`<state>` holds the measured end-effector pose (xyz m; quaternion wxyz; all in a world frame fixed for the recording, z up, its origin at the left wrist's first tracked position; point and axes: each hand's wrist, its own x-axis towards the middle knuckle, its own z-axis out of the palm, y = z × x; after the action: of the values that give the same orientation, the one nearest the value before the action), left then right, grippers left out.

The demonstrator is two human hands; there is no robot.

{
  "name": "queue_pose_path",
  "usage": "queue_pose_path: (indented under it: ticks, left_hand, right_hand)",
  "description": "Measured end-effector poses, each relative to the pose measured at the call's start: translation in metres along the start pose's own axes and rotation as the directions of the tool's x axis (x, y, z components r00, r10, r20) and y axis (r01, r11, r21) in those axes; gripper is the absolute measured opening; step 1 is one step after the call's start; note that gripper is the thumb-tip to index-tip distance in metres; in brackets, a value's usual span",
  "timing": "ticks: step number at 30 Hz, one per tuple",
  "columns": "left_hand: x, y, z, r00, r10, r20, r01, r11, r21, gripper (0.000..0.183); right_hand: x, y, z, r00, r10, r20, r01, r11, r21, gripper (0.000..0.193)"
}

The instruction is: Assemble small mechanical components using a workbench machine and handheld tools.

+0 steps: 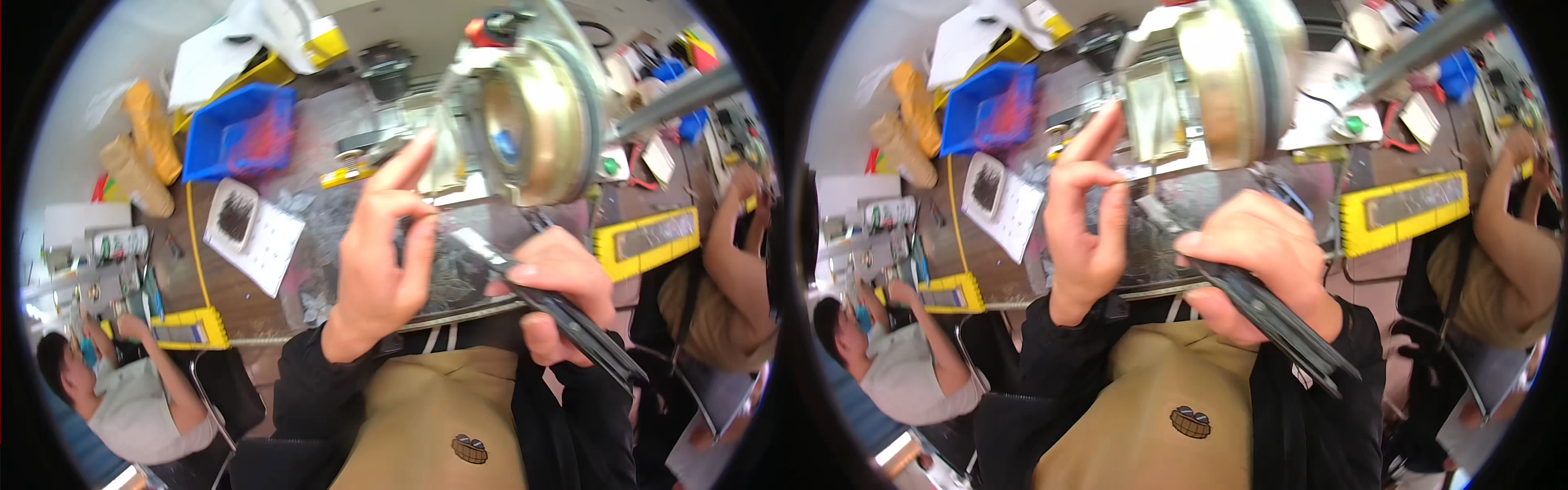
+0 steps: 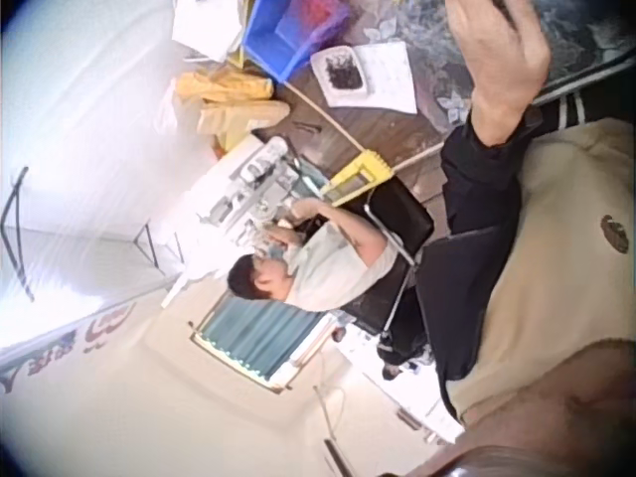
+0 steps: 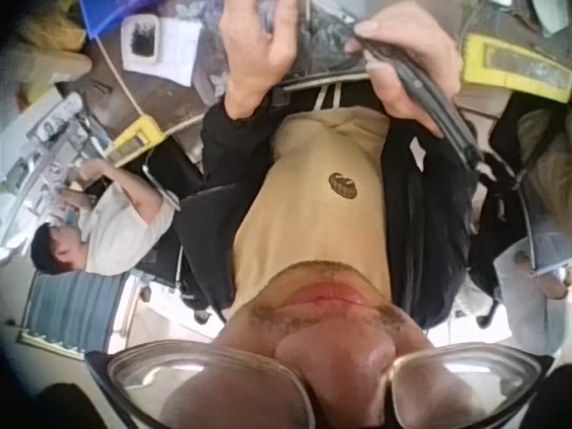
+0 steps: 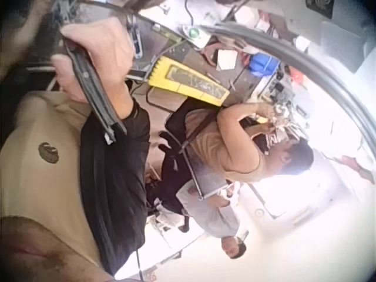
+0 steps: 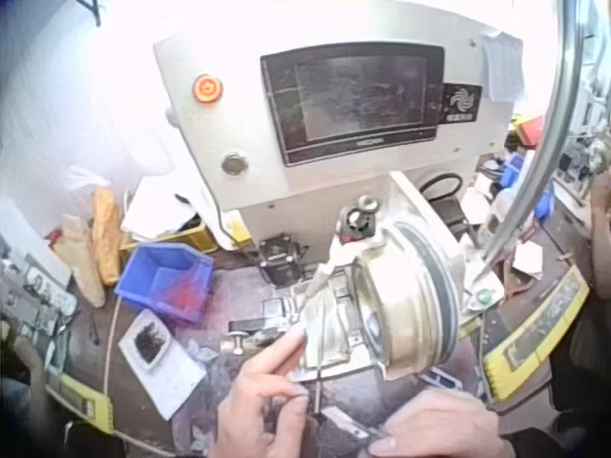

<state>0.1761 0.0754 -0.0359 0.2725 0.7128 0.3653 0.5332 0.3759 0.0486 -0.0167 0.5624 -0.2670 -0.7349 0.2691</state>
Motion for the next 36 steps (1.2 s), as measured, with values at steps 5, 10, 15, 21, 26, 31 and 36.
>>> queue_pose_path:
  ticks: [5,10,15,21,26,31,36]
  left_hand:
    - [-0.001,-0.001,-0.003,1.000,0.004,-0.001,-0.004,1.000,0.000,0.018]
    - [0.001,-0.004,-0.003,1.000,0.025,-0.003,-0.025,1.000,-0.014,0.020]
    - [0.004,-0.006,-0.001,0.999,0.055,0.000,-0.055,0.998,0.021,0.021]
    - [0.003,-0.008,-0.004,0.997,0.054,0.054,-0.054,0.999,0.003,0.015]
    - [0.002,-0.008,-0.004,0.997,0.055,0.061,-0.056,0.998,0.007,0.015]
    - [0.002,-0.008,0.000,0.999,0.047,-0.017,-0.046,0.997,0.055,0.019]
    - [0.003,-0.007,-0.001,0.998,0.058,0.005,-0.058,0.997,0.059,0.018]
  right_hand:
    - [0.010,0.002,0.007,0.999,-0.025,0.041,0.028,0.997,-0.068,0.030]
    - [0.018,0.002,0.009,0.996,-0.032,0.082,0.047,0.982,-0.184,0.028]
    - [0.021,0.000,0.011,0.994,0.003,0.106,0.023,0.968,-0.248,0.028]
    - [0.020,0.002,0.017,0.988,-0.090,0.124,0.132,0.908,-0.398,0.027]
    - [0.021,0.002,0.021,0.977,-0.131,0.166,0.197,0.848,-0.493,0.027]
    - [0.018,0.002,0.026,0.967,-0.100,0.234,0.218,0.800,-0.560,0.025]
    - [0.021,-0.002,0.023,0.975,-0.074,0.209,0.178,0.824,-0.538,0.025]
